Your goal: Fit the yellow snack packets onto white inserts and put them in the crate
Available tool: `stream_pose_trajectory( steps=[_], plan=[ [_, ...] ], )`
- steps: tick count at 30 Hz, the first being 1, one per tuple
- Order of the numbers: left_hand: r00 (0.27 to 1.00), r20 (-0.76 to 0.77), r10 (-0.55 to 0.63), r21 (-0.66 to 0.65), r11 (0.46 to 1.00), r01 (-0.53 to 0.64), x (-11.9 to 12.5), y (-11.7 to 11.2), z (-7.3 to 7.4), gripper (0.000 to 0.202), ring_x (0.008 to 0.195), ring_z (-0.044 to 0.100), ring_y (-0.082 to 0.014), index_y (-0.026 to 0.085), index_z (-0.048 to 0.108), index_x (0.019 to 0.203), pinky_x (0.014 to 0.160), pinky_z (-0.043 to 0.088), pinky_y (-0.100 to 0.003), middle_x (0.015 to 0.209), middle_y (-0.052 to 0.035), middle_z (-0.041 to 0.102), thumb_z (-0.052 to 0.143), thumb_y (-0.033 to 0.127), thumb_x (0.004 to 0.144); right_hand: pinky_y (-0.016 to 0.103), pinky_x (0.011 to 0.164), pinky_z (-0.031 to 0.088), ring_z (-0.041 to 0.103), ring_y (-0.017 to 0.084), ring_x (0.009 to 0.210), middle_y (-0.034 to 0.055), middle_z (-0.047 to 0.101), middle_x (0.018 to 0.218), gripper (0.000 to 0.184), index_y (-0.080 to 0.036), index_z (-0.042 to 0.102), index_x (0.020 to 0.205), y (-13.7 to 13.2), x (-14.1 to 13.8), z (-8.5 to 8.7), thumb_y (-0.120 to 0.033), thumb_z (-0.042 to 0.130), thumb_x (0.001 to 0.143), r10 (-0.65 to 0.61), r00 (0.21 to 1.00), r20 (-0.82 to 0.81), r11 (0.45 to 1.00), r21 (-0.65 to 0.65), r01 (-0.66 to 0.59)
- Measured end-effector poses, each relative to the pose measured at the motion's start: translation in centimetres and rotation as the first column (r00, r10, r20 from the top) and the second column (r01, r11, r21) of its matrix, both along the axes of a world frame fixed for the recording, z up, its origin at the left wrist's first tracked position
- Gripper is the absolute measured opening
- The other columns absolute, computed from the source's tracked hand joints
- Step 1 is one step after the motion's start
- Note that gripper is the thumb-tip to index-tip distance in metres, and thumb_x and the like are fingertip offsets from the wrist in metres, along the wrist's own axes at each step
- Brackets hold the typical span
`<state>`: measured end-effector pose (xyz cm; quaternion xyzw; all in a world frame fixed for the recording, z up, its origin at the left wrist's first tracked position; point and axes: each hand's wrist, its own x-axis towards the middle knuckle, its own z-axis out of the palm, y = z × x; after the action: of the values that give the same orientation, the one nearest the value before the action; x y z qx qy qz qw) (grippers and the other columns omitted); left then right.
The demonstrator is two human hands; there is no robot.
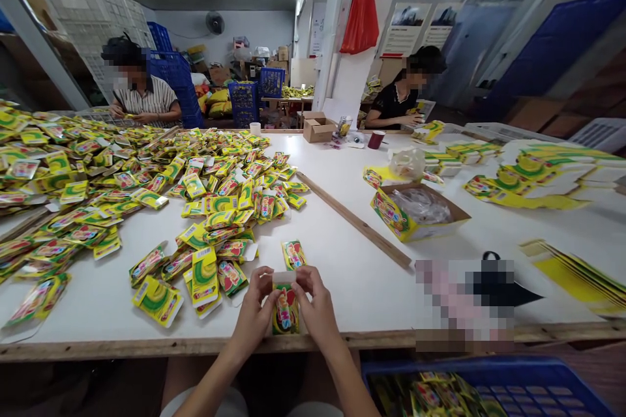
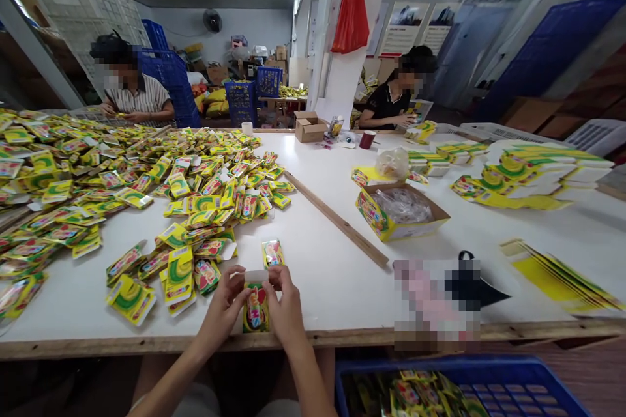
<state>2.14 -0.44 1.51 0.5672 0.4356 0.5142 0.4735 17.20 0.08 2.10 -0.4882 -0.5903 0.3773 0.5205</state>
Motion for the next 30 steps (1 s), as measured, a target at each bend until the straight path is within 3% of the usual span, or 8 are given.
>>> stream_pose_trajectory(
  steps=[2,6,12,19,27,30],
  plan=[
    [0.999,-0.052,0.001,0.014,1.0,0.0,0.0,-0.1,0.2,0.023,0.099,0.063,-0.0227,0.021,0.058,0.107,0.089,0.049,-0.036,0.106,-0.0078,0.068,0.056,0.031,0.087,0.029,0.077,0.051,0.066,0.019,0.084,0.004,0.07,0.092,0.019,-0.021,0.062,0.103,-0.2,-0.1,-0.2,-0.026,0.054,0.087,0.007,1.0,-0.005,1.0,0.006,-0.007],
    [0.985,-0.17,-0.007,0.03,0.999,0.012,-0.2,-0.2,0.8,0.019,0.097,0.063,-0.024,0.019,0.066,0.095,0.088,0.049,-0.036,0.101,-0.0084,0.07,0.056,0.033,0.086,0.028,0.074,0.051,0.064,0.02,0.089,0.0047,0.069,0.095,0.012,-0.022,0.067,0.091,-0.6,0.1,0.2,-0.026,0.058,0.084,0.05,0.997,0.062,0.997,0.06,-0.054],
    [0.985,-0.169,0.038,0.027,0.999,-0.034,0.1,-0.1,1.2,0.017,0.088,0.064,-0.0218,0.018,0.066,0.091,0.081,0.05,-0.032,0.093,-0.007,0.071,0.056,0.031,0.086,0.029,0.074,0.049,0.062,0.02,0.084,0.0045,0.068,0.089,0.013,-0.021,0.066,0.085,-0.7,-0.1,0.8,-0.032,0.058,0.086,0.017,0.995,0.095,0.999,0.043,-0.021],
    [0.976,-0.167,0.139,0.036,0.99,-0.135,0.6,0.1,1.6,0.015,0.071,0.061,-0.0172,0.017,0.065,0.084,0.067,0.047,-0.026,0.078,-0.002,0.067,0.057,0.03,0.085,0.027,0.065,0.048,0.059,0.017,0.068,0.0018,0.066,0.073,0.015,-0.019,0.064,0.084,-0.2,-0.4,0.8,-0.033,0.06,0.083,-0.047,0.995,0.085,0.999,-0.014,0.049],
    [0.994,-0.101,0.027,0.04,0.999,-0.023,-0.1,-0.4,0.4,0.019,0.089,0.065,-0.0218,0.019,0.07,0.093,0.08,0.051,-0.032,0.092,-0.0066,0.07,0.06,0.032,0.084,0.029,0.074,0.052,0.066,0.021,0.084,0.0055,0.07,0.088,0.016,-0.02,0.065,0.088,-1.0,-0.6,0.0,-0.034,0.058,0.086,0.044,0.999,0.013,0.999,0.012,-0.044],
    [0.989,-0.143,-0.026,0.041,0.999,0.032,-0.3,-0.5,0.7,0.021,0.093,0.064,-0.0218,0.02,0.068,0.1,0.083,0.051,-0.033,0.099,-0.0071,0.069,0.055,0.033,0.089,0.028,0.074,0.052,0.066,0.021,0.082,0.0055,0.07,0.087,0.017,-0.02,0.064,0.089,-2.0,0.6,1.0,-0.034,0.055,0.088,0.0,0.999,0.051,1.0,0.007,-0.001]
  ],
)
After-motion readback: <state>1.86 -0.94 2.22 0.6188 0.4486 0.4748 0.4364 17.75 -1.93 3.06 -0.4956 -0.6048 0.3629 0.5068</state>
